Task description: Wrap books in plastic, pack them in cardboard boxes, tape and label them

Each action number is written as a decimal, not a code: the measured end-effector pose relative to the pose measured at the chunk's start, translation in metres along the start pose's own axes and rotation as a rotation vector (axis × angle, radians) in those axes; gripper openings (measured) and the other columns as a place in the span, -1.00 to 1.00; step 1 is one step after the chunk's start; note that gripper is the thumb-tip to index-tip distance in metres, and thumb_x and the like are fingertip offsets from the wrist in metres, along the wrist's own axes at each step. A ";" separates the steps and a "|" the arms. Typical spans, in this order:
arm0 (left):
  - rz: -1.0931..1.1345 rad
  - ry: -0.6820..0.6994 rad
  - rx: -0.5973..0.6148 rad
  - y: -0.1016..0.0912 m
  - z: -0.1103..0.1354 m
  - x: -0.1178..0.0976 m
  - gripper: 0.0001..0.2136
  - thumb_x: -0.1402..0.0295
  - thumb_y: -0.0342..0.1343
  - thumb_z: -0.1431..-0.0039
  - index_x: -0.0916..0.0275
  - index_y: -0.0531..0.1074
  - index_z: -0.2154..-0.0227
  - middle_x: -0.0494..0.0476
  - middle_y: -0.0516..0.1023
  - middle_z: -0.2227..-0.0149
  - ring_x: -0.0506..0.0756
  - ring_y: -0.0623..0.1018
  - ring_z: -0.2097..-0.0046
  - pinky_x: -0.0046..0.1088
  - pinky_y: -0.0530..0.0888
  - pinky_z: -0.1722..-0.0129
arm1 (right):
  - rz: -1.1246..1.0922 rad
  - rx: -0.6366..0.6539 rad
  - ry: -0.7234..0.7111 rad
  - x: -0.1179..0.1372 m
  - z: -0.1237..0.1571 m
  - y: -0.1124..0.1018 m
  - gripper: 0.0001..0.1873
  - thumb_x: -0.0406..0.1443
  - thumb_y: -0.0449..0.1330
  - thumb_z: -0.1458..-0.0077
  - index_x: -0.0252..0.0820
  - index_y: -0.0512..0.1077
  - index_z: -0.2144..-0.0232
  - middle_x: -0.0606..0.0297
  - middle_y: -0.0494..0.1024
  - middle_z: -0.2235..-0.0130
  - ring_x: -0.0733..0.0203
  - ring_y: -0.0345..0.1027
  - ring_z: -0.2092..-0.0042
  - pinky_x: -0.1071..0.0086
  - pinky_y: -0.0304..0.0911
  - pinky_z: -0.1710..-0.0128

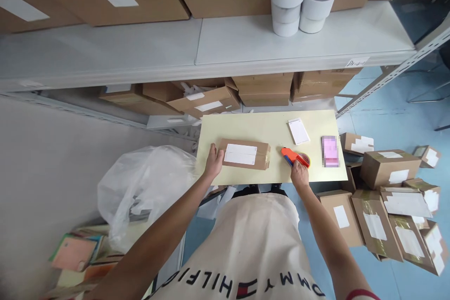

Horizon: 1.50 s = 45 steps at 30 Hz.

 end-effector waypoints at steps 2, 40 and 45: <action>0.225 -0.114 0.083 -0.003 -0.002 0.014 -0.39 -0.09 -0.04 -0.17 0.29 0.36 -0.10 0.38 0.38 -0.20 0.32 0.30 -0.28 -0.08 0.22 -0.26 | -0.026 -0.102 -0.058 0.006 0.004 -0.002 -0.41 -0.37 0.05 -0.13 -0.40 0.15 -0.21 -0.21 0.45 -0.06 -0.22 0.30 -0.11 -0.02 0.16 -0.09; 0.005 0.094 0.177 -0.029 -0.011 0.046 -0.43 0.24 0.10 -0.15 0.35 0.20 -0.20 0.50 0.18 -0.30 0.33 0.16 -0.35 0.00 0.14 -0.29 | -0.798 -0.216 0.160 0.118 0.016 0.015 -0.17 0.15 0.09 -0.01 -0.32 0.25 -0.15 -0.16 0.31 -0.22 -0.13 0.20 -0.24 -0.01 0.20 -0.14; -0.211 0.503 0.251 -0.017 -0.002 0.007 -0.50 0.25 0.07 -0.20 0.30 0.24 -0.17 0.42 0.10 -0.34 0.32 0.08 -0.38 0.02 0.12 -0.31 | -0.304 -0.469 0.201 0.059 0.033 0.000 -0.44 -0.06 0.08 -0.13 -0.30 0.32 -0.06 -0.16 0.43 -0.08 -0.16 0.27 -0.14 -0.04 0.18 -0.10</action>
Point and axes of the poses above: each hand's wrist, its own z-axis away from the middle knuckle, its own y-axis out of the palm, x = y × z, the point moved 2 cm from there along -z, towards the middle knuckle
